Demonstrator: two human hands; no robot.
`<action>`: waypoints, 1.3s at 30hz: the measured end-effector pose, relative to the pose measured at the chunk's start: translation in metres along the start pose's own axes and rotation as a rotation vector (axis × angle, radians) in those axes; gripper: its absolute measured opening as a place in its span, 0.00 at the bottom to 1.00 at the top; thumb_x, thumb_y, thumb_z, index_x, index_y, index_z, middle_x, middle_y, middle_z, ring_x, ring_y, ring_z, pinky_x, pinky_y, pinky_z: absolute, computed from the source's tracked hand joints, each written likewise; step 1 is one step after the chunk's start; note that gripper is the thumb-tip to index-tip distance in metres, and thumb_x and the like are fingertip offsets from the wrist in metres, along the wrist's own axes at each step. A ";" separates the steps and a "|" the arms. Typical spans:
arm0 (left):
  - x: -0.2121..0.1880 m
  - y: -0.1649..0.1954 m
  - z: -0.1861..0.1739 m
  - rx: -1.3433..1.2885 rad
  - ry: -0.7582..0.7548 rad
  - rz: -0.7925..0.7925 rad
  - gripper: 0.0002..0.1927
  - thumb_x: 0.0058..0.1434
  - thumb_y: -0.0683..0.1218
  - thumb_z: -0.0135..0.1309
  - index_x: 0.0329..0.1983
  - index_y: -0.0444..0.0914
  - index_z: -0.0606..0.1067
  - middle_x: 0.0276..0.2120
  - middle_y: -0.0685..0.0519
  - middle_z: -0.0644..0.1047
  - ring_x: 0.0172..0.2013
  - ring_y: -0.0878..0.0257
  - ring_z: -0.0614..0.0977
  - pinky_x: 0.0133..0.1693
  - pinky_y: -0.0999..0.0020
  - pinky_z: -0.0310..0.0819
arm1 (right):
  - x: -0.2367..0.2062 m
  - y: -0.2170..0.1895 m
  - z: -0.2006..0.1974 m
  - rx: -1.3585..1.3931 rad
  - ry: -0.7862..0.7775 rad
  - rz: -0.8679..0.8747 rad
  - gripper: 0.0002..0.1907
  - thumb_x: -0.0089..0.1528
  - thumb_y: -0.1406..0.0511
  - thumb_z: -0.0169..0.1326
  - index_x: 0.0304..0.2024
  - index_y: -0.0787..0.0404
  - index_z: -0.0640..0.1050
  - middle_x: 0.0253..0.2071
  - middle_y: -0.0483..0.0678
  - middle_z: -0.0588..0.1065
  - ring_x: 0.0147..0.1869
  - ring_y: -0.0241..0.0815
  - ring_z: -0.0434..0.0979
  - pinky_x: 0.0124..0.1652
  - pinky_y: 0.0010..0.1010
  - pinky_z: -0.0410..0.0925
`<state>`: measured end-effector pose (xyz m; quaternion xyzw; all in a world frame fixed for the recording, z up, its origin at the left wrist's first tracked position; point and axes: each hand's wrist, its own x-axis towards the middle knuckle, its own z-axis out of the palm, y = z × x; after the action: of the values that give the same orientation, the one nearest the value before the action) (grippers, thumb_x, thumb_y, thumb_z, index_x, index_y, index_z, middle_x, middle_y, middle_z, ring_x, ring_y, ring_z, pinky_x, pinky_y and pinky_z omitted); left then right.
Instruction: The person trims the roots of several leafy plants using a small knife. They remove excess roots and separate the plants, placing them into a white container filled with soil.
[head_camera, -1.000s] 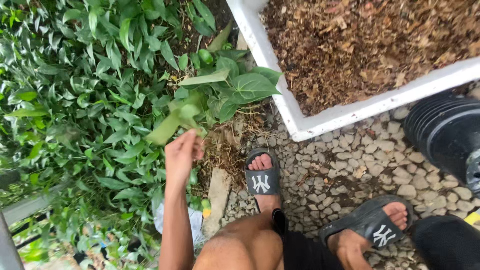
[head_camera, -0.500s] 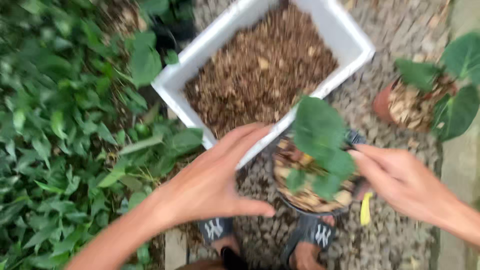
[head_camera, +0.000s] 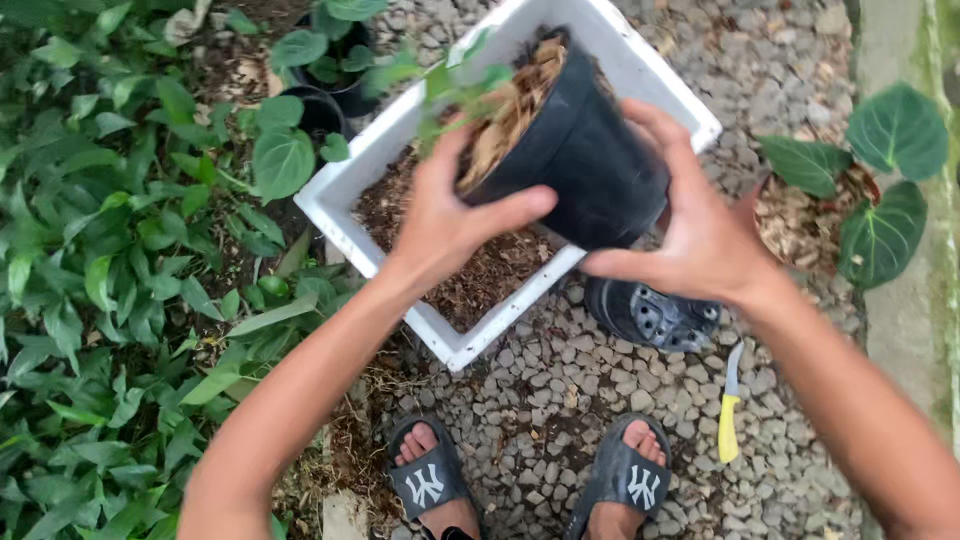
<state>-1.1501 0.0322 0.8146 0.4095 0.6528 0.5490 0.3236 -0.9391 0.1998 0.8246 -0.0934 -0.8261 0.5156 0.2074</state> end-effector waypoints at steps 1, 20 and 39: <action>0.007 -0.007 0.002 0.004 0.026 0.008 0.61 0.48 0.72 0.65 0.74 0.33 0.57 0.69 0.37 0.65 0.71 0.42 0.65 0.69 0.39 0.57 | 0.003 0.007 0.007 -0.061 0.029 0.014 0.57 0.58 0.53 0.68 0.76 0.63 0.48 0.67 0.63 0.65 0.69 0.56 0.73 0.66 0.45 0.69; 0.084 -0.096 0.047 -1.106 0.263 -0.449 0.20 0.73 0.57 0.39 0.52 0.38 0.72 0.44 0.47 0.77 0.44 0.57 0.79 0.47 0.56 0.78 | 0.051 0.061 -0.009 -0.058 0.274 0.188 0.46 0.63 0.49 0.63 0.75 0.62 0.60 0.60 0.62 0.71 0.63 0.51 0.77 0.57 0.39 0.76; 0.055 -0.065 -0.027 0.453 0.244 0.360 0.14 0.67 0.47 0.56 0.51 0.35 0.78 0.48 0.43 0.81 0.47 0.49 0.83 0.50 0.59 0.75 | 0.070 0.037 -0.075 -0.473 0.420 -0.271 0.25 0.68 0.62 0.62 0.62 0.67 0.72 0.56 0.52 0.74 0.59 0.45 0.75 0.60 0.35 0.68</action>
<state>-1.2106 0.0645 0.7571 0.5114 0.7095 0.4832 0.0411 -0.9707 0.3032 0.8372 -0.1325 -0.8668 0.2473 0.4122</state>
